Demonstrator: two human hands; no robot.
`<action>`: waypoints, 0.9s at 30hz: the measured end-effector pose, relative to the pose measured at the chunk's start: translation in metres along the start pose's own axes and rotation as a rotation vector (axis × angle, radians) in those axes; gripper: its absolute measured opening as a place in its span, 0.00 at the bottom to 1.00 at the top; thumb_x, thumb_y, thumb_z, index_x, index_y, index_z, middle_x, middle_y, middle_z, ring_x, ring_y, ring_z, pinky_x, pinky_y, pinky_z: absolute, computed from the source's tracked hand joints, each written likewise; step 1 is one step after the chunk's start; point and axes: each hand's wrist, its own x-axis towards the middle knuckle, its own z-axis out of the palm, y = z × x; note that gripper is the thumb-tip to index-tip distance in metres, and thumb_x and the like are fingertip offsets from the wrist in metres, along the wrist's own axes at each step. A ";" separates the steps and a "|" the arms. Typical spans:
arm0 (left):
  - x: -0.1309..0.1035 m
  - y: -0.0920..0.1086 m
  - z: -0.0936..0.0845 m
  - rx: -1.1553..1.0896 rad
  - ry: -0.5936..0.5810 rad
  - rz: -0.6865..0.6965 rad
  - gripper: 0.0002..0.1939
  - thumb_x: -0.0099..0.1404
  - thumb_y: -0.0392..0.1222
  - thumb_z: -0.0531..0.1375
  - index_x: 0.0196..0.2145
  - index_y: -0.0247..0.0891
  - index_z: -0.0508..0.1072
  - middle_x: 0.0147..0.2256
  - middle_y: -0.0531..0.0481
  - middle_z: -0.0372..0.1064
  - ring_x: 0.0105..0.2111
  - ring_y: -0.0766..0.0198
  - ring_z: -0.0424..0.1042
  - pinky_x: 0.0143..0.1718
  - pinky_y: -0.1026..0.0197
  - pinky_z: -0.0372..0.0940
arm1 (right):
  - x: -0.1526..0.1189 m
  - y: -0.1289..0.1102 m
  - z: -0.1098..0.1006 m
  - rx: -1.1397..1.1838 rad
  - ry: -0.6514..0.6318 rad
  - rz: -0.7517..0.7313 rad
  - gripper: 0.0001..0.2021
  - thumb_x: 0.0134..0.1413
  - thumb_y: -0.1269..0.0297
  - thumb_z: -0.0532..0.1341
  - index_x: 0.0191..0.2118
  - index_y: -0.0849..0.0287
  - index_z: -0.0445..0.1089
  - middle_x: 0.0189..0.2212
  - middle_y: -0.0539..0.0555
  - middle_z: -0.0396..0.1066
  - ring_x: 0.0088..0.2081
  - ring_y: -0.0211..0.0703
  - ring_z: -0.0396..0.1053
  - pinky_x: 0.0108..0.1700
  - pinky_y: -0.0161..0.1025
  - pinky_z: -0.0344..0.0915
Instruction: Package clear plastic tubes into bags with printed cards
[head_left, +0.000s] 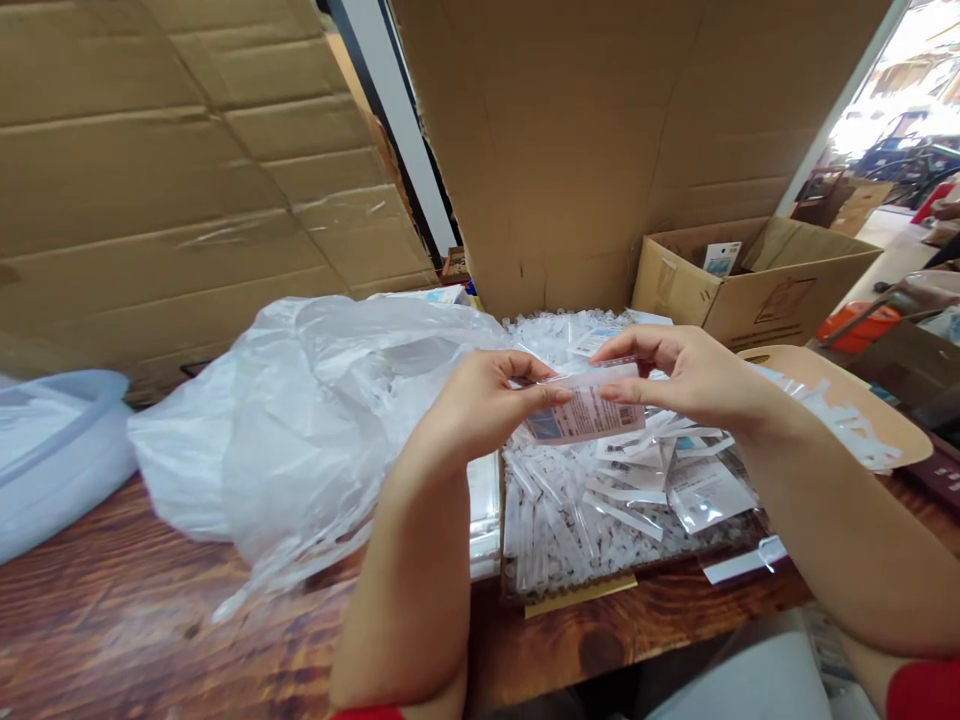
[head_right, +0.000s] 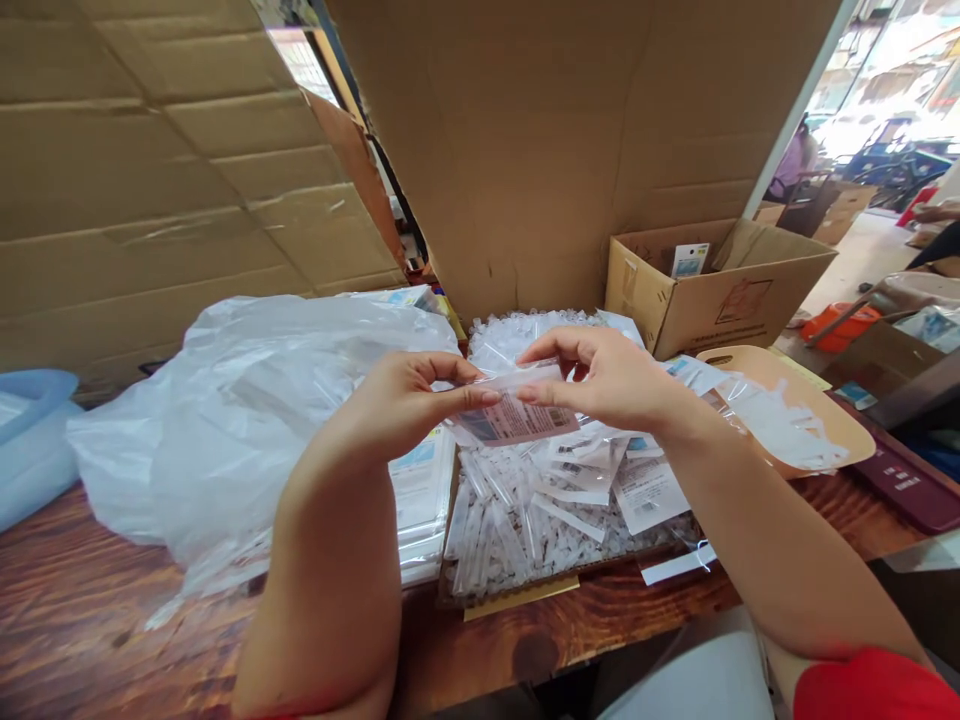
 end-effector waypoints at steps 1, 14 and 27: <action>0.000 0.000 0.001 0.030 0.003 0.003 0.13 0.50 0.49 0.74 0.25 0.37 0.80 0.26 0.48 0.78 0.26 0.62 0.72 0.29 0.61 0.65 | -0.001 0.001 0.003 -0.014 0.006 0.009 0.26 0.44 0.41 0.73 0.40 0.61 0.79 0.33 0.54 0.76 0.32 0.39 0.68 0.35 0.38 0.63; 0.000 0.000 0.010 0.085 -0.037 0.042 0.07 0.53 0.42 0.72 0.25 0.38 0.80 0.30 0.47 0.80 0.32 0.58 0.75 0.36 0.58 0.67 | -0.010 0.006 0.007 -0.003 -0.027 0.036 0.25 0.45 0.39 0.72 0.32 0.61 0.78 0.30 0.54 0.76 0.34 0.39 0.69 0.38 0.38 0.63; -0.009 0.006 0.023 0.138 -0.007 0.217 0.12 0.54 0.51 0.73 0.29 0.40 0.82 0.32 0.47 0.80 0.36 0.56 0.74 0.39 0.57 0.65 | -0.006 -0.015 -0.003 -0.284 -0.058 -0.207 0.13 0.58 0.52 0.67 0.29 0.55 0.81 0.29 0.52 0.77 0.35 0.40 0.72 0.43 0.40 0.65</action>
